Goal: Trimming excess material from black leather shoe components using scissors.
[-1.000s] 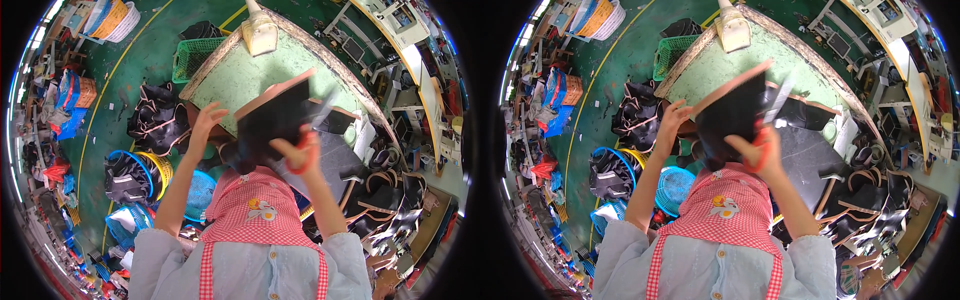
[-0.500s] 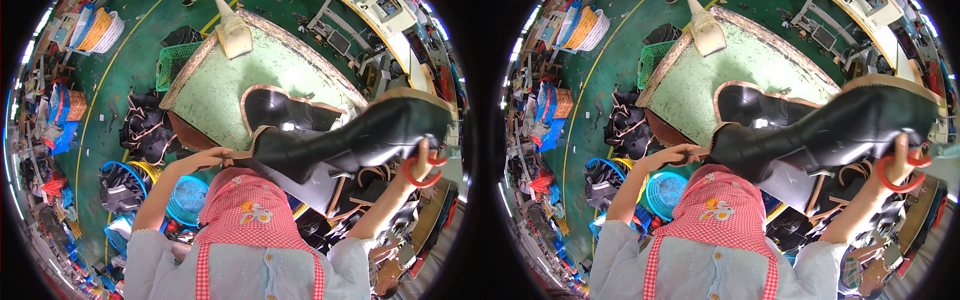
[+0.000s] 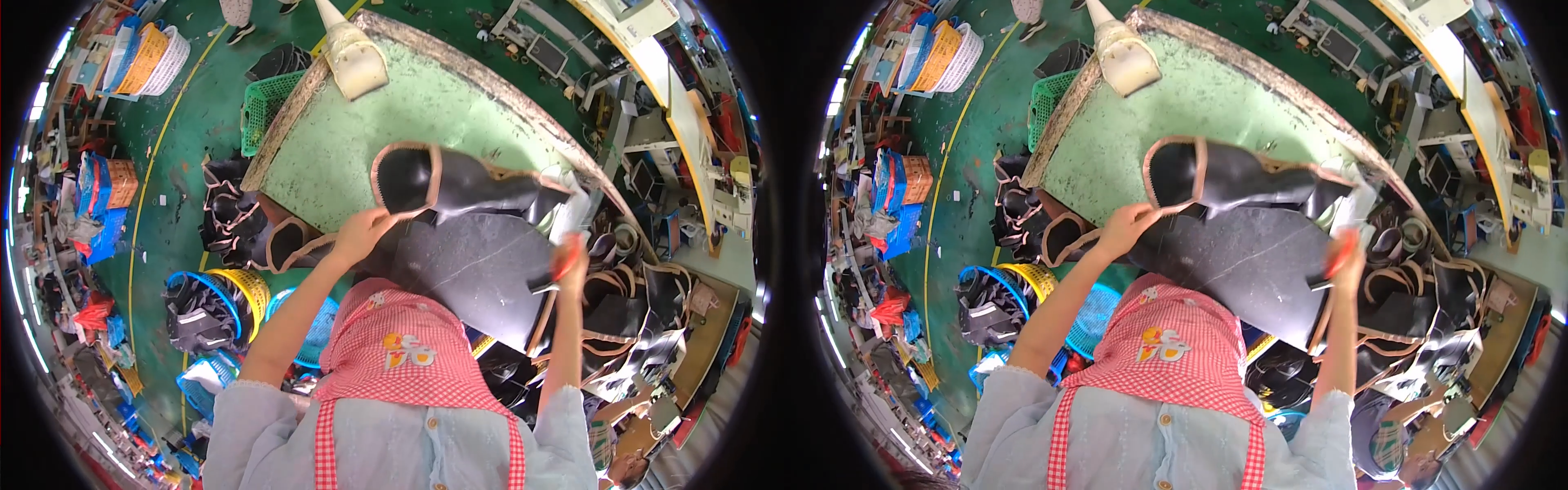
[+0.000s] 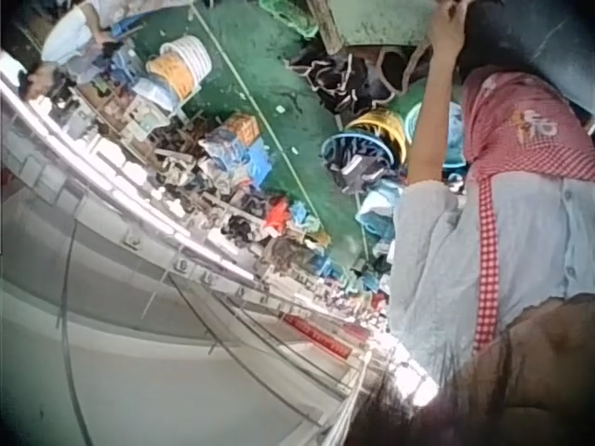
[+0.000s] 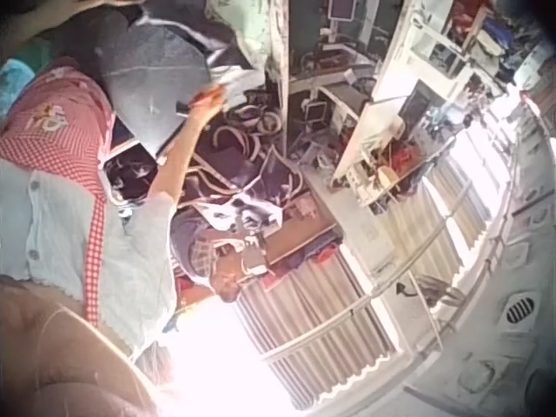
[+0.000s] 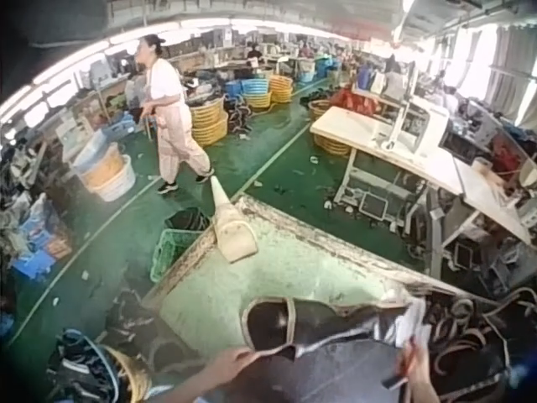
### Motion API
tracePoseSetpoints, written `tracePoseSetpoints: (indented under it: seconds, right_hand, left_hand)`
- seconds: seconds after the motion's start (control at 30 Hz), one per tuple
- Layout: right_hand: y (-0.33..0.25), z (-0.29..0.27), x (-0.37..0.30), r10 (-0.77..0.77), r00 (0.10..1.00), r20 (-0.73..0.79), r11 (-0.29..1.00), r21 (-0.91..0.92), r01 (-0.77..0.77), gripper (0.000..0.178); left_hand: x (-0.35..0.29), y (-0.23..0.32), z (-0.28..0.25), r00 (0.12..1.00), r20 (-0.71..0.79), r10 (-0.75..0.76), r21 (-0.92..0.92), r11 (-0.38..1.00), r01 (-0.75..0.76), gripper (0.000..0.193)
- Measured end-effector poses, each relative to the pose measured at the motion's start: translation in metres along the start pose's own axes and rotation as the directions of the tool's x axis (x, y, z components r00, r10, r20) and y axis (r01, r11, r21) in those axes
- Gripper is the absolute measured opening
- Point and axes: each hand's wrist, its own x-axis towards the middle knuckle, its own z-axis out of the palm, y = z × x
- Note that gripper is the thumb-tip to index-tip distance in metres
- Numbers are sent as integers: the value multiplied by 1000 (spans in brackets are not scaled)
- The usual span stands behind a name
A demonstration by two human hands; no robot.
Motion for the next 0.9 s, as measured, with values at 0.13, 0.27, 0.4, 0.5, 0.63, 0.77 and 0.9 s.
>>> tracePoseSetpoints:
  seconds: [0.13, 0.27, 0.4, 0.5, 0.63, 0.77, 0.9]
  right_hand:
    - [82, 111, -75, 465, 837, 290, 821, -495, -285, 50]
    - [83, 180, -62, 559, 740, 375, 757, -595, -271, 49]
    - [64, 218, -52, 575, 783, 236, 705, -629, -328, 47]
    - [62, 225, -67, 560, 789, 253, 784, -469, -406, 42]
    - [98, 240, -89, 114, 836, 537, 993, -49, -104, 31]
    - [60, 295, -111, 19, 867, 499, 915, -358, 186, 43]
    - [-26, 303, -132, 125, 824, 553, 831, -512, 217, 56]
  left_hand:
    - [0, 4, -10, 999, 47, -22, -125, 992, 28, 33]
    - [2, -2, -16, 996, 76, -49, -139, 989, 59, 32]
    - [-4, 5, -24, 997, 61, -35, -159, 986, 45, 31]
    - [-15, 6, -42, 1000, -9, -9, -168, 986, 8, 31]
    - [-37, 49, -38, 970, -232, 67, -240, 963, -124, 29]
    - [-58, 86, -65, 954, -253, 160, -306, 922, -236, 17]
    - [-56, 55, -135, 959, -141, 247, -499, 819, -284, 51]
